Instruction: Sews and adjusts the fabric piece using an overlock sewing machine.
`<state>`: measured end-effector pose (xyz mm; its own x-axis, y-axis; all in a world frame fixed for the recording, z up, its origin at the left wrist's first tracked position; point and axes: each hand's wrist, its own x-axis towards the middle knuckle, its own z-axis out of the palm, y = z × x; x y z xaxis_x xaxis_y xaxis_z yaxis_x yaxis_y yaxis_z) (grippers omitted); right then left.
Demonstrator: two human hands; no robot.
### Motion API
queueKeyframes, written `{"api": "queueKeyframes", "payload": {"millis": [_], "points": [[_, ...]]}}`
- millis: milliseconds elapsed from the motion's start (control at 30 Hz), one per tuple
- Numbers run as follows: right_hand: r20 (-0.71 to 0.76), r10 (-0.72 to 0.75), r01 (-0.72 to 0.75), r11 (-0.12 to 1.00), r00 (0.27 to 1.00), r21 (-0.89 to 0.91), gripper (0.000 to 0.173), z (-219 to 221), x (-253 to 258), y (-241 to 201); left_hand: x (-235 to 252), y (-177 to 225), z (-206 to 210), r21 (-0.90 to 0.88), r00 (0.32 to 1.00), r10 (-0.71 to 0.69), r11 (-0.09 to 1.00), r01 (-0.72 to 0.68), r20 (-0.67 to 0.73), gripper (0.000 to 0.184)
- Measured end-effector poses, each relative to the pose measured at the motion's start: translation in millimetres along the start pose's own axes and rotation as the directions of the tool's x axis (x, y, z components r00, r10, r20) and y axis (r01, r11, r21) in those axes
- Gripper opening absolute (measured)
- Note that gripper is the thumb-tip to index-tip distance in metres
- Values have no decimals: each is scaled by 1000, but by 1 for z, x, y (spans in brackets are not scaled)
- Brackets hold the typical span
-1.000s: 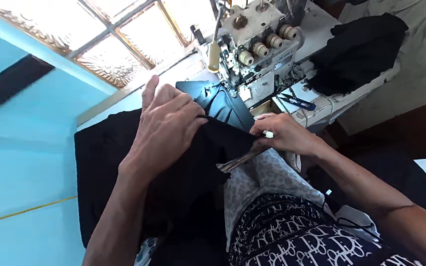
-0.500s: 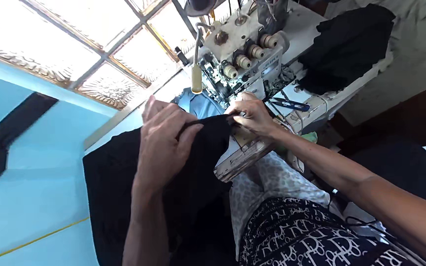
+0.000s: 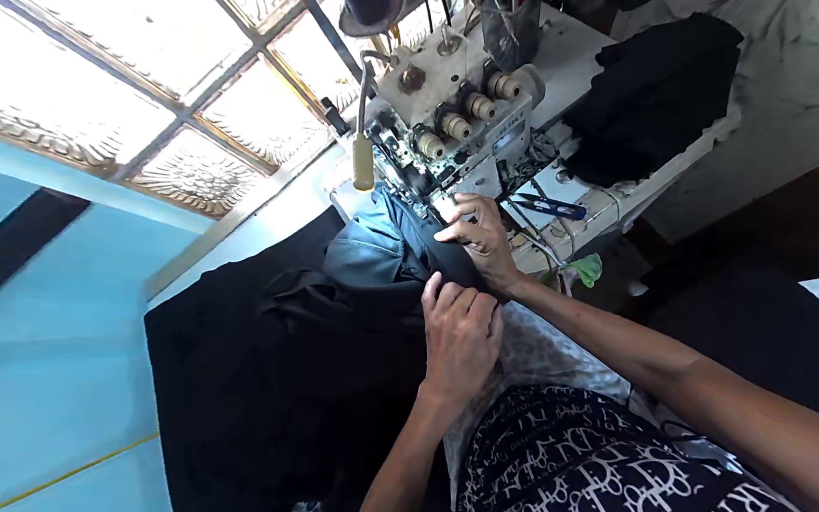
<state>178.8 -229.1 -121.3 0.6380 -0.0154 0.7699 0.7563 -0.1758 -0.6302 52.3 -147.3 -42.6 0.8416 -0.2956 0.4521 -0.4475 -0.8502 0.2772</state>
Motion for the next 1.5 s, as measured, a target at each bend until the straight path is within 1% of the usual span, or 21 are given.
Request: {"api": "queueKeyframes", "payload": {"millis": [200, 333, 433, 533, 600, 667, 767, 833, 867, 933, 1000, 1067, 1133, 1167, 1200, 1267, 1300, 1333, 1400, 1433, 1500], "points": [[10, 26, -26, 1000, 1000, -8, 15, 0, 1, 0, 24, -26, -7, 78, 999, -20, 997, 16, 45, 11], [98, 57, -54, 998, 994, -32, 16, -6, 6, -2, 39, -45, -9, 104, 996, -67, 993, 60, 61, 13], [166, 9, 16, 989, 986, -149, 15, -9, 9, -2, 49, -55, -9, 158, 994, -87, 984, 77, 63, 15], [238, -30, 86, 971, 971, -225, 19, -14, 10, -5, 55, -57, -21, 198, 973, -121, 977, 82, 197, 21], [243, -53, 118, 959, 968, -259, 20, -14, 8, -3, 59, -61, -41, 164, 943, -102, 985, 51, 316, 30], [258, -23, 91, 963, 966, -255, 27, -18, 5, -8, 61, -76, -64, 138, 944, -32, 990, -14, 328, 35], [295, 117, -45, 970, 948, -239, 43, -33, -8, -31, 74, -108, -99, 226, 952, -32, 973, -40, 305, 29], [300, 145, -78, 971, 943, -225, 34, -38, -30, -40, 82, -141, -102, 261, 962, 39, 959, -112, 270, 32], [347, 152, -80, 974, 925, -214, 28, -40, -43, -47, 83, -157, -100, 250, 957, 75, 957, -148, 279, 35], [497, 140, -66, 984, 856, -164, 19, -42, -62, -59, 82, -186, -93, 220, 934, 123, 954, -204, 334, 36], [664, 125, -72, 992, 737, -106, 13, -40, -68, -70, 83, -196, -93, 147, 903, 154, 962, -230, 400, 21], [817, 150, -134, 987, 556, -90, 16, -35, -56, -81, 85, -191, -102, 101, 869, 185, 961, -258, 459, 18], [906, 191, -183, 975, 377, -129, 28, -22, -36, -88, 85, -167, -122, 33, 836, 171, 975, -221, 521, 20], [920, 201, -196, 971, 337, -140, 33, -12, -27, -90, 84, -148, -136, -50, 815, 184, 981, -188, 549, 21], [920, 202, -208, 969, 337, -136, 37, 0, -20, -93, 80, -127, -150, -175, 796, 232, 972, -160, 560, 24], [905, 170, -200, 975, 389, -98, 41, 24, -11, -106, 72, -86, -175, -458, 715, 380, 884, -94, 587, 32], [909, 134, -155, 985, 394, -78, 43, 33, -10, -118, 68, -69, -181, -505, 681, 437, 855, -114, 587, 30], [958, 119, -137, 987, 262, -86, 46, 37, -6, -132, 65, -60, -185, -459, 677, 443, 871, -172, 588, 29], [998, 40, -70, 997, 40, -37, 56, 48, -21, -146, 59, -62, -190, -167, 733, 329, 943, -288, 595, 30], [998, 3, -48, 999, -59, -6, 59, 47, -29, -149, 58, -69, -192, 0, 761, 239, 954, -300, 603, 32], [974, -69, -12, 998, -214, 68, 43, 33, -31, -150, 58, -91, -200, 229, 810, 56, 946, -231, 583, 39]]}}
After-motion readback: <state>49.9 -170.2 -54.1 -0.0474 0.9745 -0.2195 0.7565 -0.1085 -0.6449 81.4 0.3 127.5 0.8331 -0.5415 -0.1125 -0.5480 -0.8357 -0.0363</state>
